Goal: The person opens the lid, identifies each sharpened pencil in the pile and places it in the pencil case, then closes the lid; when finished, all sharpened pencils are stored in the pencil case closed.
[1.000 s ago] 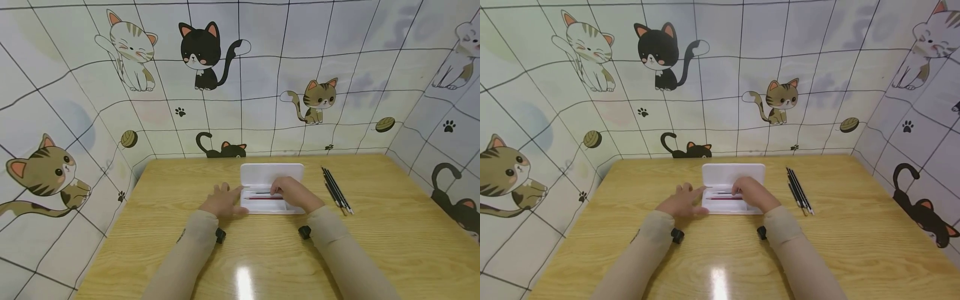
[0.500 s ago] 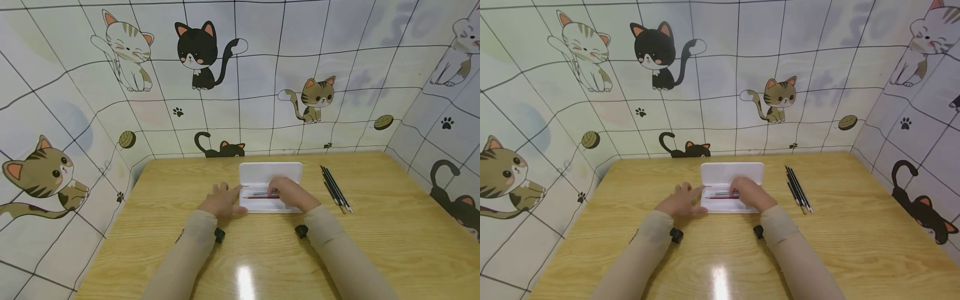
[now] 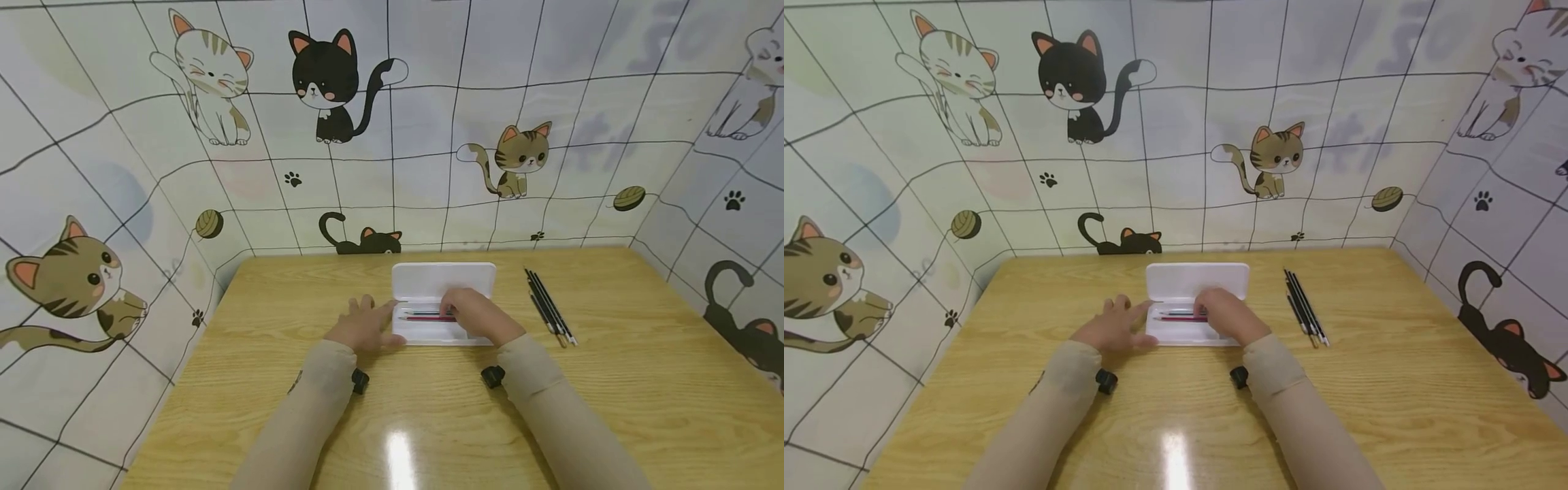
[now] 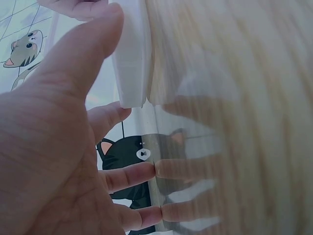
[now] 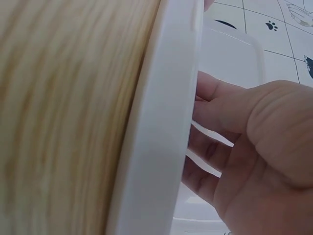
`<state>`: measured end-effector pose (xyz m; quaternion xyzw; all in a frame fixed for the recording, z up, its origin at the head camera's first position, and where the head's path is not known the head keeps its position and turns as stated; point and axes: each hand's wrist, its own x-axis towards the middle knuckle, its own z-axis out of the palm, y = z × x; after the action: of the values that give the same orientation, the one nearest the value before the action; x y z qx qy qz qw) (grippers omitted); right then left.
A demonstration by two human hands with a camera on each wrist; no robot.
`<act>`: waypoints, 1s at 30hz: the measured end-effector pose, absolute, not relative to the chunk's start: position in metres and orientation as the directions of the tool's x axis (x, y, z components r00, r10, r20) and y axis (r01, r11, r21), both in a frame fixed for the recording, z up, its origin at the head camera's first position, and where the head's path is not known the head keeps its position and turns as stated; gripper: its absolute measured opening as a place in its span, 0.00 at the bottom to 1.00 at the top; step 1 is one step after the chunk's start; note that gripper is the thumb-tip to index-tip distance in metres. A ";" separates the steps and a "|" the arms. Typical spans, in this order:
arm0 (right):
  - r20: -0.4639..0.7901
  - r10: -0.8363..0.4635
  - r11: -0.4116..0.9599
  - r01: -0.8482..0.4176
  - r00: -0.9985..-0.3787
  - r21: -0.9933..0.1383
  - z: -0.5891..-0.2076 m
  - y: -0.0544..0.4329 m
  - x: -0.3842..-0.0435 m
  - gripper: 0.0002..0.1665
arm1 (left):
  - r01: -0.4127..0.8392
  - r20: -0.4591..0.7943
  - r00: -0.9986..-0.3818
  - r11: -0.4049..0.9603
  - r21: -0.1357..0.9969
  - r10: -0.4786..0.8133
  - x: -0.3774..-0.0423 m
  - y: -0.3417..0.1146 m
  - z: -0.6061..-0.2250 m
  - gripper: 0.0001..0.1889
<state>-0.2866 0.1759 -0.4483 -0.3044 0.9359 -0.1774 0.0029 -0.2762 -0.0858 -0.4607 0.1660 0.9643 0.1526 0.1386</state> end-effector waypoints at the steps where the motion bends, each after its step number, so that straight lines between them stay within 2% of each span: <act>1: 0.102 -0.565 0.757 -0.563 -0.819 -0.332 -0.448 0.177 -0.286 0.17 | 0.279 -0.216 -0.907 0.899 0.337 0.362 -0.276 -0.085 -0.460 0.49; 14: 0.095 -0.449 0.766 -0.437 -0.889 -0.471 -0.441 0.199 -0.282 0.17 | 0.287 -0.216 -0.903 0.896 0.339 0.372 -0.277 -0.079 -0.460 0.49; 22: 0.079 -0.415 0.725 -0.382 -0.906 -0.573 -0.423 0.234 -0.280 0.13 | 0.292 -0.206 -0.903 0.892 0.345 0.376 -0.276 -0.083 -0.461 0.50; 25: 0.052 -0.430 0.665 -0.355 -0.901 -0.657 -0.416 0.252 -0.279 0.15 | 0.291 -0.212 -0.902 0.893 0.344 0.376 -0.276 -0.085 -0.460 0.50; 30: 0.024 -0.402 0.635 -0.297 -0.915 -0.713 -0.409 0.278 -0.276 0.19 | 0.291 -0.217 -0.898 0.885 0.364 0.384 -0.272 -0.086 -0.458 0.49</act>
<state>-0.2756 0.2776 -0.4086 -0.1938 0.9016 -0.3806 0.0685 -0.2723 -0.0859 -0.4575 0.1757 0.9602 0.1635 0.1427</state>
